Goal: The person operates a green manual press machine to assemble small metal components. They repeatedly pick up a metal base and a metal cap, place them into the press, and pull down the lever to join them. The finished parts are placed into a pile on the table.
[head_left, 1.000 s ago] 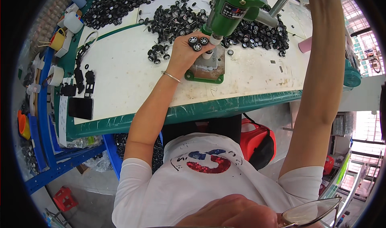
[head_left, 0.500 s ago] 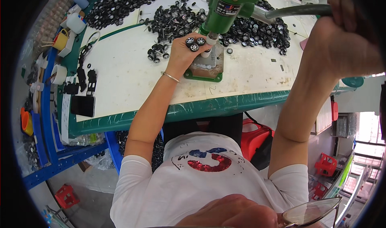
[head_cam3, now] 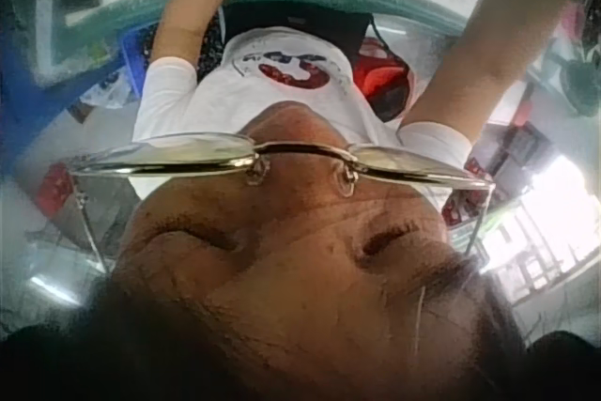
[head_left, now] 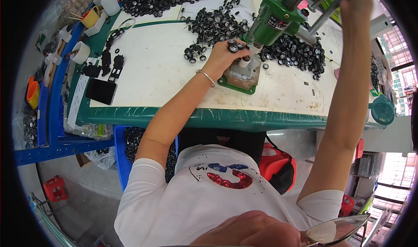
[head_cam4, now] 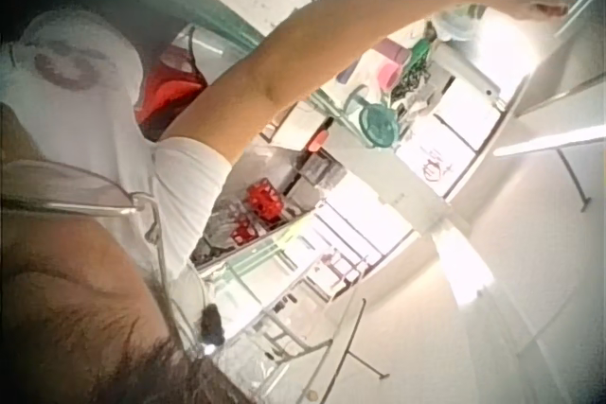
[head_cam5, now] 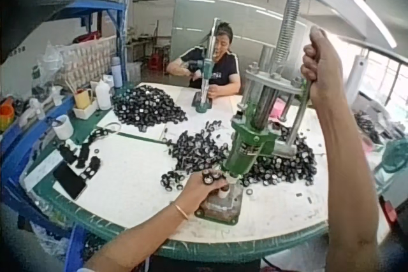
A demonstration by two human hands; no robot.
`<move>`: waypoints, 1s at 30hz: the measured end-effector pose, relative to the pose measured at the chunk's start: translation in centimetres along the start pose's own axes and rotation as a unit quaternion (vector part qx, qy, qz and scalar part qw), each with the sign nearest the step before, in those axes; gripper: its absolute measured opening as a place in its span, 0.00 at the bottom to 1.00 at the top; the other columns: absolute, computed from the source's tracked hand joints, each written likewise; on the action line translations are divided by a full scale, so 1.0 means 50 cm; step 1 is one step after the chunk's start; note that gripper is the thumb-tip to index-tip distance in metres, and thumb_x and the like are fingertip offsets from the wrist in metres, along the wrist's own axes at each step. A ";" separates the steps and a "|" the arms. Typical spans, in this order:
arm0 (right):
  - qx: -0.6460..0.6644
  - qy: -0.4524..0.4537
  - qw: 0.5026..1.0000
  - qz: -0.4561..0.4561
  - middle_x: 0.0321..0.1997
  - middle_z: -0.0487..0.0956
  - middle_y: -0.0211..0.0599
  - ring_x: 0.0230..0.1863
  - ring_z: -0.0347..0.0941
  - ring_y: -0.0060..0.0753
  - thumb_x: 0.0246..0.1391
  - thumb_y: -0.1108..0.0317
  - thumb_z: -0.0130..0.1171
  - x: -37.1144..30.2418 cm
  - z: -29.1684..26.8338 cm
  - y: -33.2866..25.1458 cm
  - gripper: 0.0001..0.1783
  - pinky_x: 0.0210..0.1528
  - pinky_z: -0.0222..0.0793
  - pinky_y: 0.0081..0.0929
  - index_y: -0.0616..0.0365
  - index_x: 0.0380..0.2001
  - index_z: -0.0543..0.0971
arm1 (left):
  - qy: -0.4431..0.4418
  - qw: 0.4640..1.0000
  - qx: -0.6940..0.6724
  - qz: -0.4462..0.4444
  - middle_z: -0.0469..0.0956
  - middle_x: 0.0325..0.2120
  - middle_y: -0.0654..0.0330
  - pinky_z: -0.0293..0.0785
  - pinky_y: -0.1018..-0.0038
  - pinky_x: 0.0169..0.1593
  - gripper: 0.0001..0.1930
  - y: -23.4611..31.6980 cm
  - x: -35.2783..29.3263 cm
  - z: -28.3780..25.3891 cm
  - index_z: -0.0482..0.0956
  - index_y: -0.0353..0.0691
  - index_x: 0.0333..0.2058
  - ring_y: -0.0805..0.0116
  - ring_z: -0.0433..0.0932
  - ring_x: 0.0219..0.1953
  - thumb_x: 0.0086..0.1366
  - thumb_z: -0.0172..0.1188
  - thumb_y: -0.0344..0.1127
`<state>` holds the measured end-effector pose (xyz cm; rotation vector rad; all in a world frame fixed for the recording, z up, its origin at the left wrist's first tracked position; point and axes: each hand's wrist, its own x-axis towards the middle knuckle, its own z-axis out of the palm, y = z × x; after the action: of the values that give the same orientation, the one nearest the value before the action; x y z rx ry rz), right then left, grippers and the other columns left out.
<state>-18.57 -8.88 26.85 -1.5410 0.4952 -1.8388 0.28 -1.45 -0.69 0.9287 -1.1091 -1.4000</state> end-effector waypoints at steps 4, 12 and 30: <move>0.044 0.008 0.991 0.126 0.22 0.68 0.23 0.16 0.58 0.14 0.60 0.56 0.55 0.035 -0.035 0.093 0.11 0.16 0.51 0.13 0.50 0.36 0.72 | 0.013 0.951 -0.307 -0.032 0.77 0.30 0.59 0.76 0.77 0.39 0.05 0.016 -0.008 -0.035 0.76 0.38 0.34 0.66 0.79 0.33 0.61 0.60 0.32; -0.056 -0.018 0.987 0.153 0.33 0.78 0.33 0.33 0.73 0.26 0.61 0.53 0.49 -0.094 -0.119 0.140 0.17 0.37 0.68 0.25 0.56 0.38 0.76 | 0.099 0.972 0.208 -0.034 0.74 0.16 0.66 0.70 0.70 0.25 0.11 0.035 -0.052 -0.181 0.79 0.41 0.28 0.72 0.76 0.20 0.53 0.68 0.40; -0.407 -0.184 0.864 0.233 0.31 0.79 0.35 0.29 0.74 0.27 0.56 0.64 0.56 -0.472 -0.212 0.287 0.11 0.34 0.70 0.26 0.59 0.38 0.79 | 0.066 0.997 -0.031 -0.033 0.82 0.36 0.56 0.62 0.86 0.25 0.04 0.073 -0.050 -0.136 0.78 0.41 0.31 0.77 0.80 0.31 0.59 0.62 0.34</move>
<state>-23.51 -3.69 -1.83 -2.0003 1.4338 -0.9372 8.08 0.18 0.94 1.0057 -0.9380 -1.3971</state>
